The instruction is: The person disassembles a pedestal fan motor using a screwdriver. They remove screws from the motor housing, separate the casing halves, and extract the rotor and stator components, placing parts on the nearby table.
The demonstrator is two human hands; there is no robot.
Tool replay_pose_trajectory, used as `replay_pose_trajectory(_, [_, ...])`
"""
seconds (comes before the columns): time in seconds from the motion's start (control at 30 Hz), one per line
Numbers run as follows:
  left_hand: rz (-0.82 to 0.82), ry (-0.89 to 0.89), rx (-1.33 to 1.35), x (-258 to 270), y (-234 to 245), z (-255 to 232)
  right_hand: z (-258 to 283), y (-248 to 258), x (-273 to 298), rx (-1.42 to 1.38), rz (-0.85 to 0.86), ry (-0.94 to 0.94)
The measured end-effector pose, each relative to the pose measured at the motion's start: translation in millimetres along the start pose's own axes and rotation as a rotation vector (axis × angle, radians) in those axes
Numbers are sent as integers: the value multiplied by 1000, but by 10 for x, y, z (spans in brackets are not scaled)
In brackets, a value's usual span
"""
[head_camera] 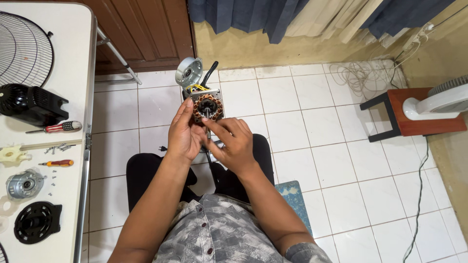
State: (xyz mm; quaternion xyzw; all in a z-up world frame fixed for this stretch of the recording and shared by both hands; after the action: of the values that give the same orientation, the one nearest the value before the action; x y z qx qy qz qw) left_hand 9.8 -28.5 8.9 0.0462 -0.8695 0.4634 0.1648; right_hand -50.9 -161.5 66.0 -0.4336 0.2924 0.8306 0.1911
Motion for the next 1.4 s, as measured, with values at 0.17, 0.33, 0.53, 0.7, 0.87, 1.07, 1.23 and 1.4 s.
replay_pose_trajectory(0.17, [32, -13, -66, 6, 9, 17, 16, -76, -24, -74, -36, -14])
replay_pose_trajectory(0.33, [44, -14, -65, -14, 92, 49, 19, -54, -45, -107, 30, -29])
replay_pose_trajectory(0.53, [14, -21, -79, -39, 108, 99, -12, -27, -85, -137, 74, -91])
replay_pose_trajectory(0.7, [101, 7, 11, -32, 85, 132, -6, -1, -58, -86, 77, -56])
replay_pose_trajectory(0.87, [-14, -9, -87, 30, 56, 125, -33, 35, -34, -168, 18, -167])
replay_pose_trajectory(1.07, [73, -44, -60, -75, 167, 166, 47, 105, -94, -144, 44, -55])
replay_pose_trajectory(1.23, [-1, -60, -89, -73, 159, 116, 133, 192, -125, -139, 23, 3])
replay_pose_trajectory(1.4, [15, -23, -141, -39, 90, 1, 159, 275, -182, -141, -40, -17])
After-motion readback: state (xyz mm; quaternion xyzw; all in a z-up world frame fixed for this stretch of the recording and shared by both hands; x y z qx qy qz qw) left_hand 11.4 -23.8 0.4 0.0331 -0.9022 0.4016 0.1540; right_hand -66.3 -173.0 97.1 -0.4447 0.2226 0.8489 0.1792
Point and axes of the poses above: each hand's wrist, its own x-axis away from the middle knuckle, its own y-axis out of the back of the hand, z = x × y, the point moved 2 cm from there along -x, towards the middle knuckle, and after that the axes turned 12 degrees about -z, right-handed, at the moved point
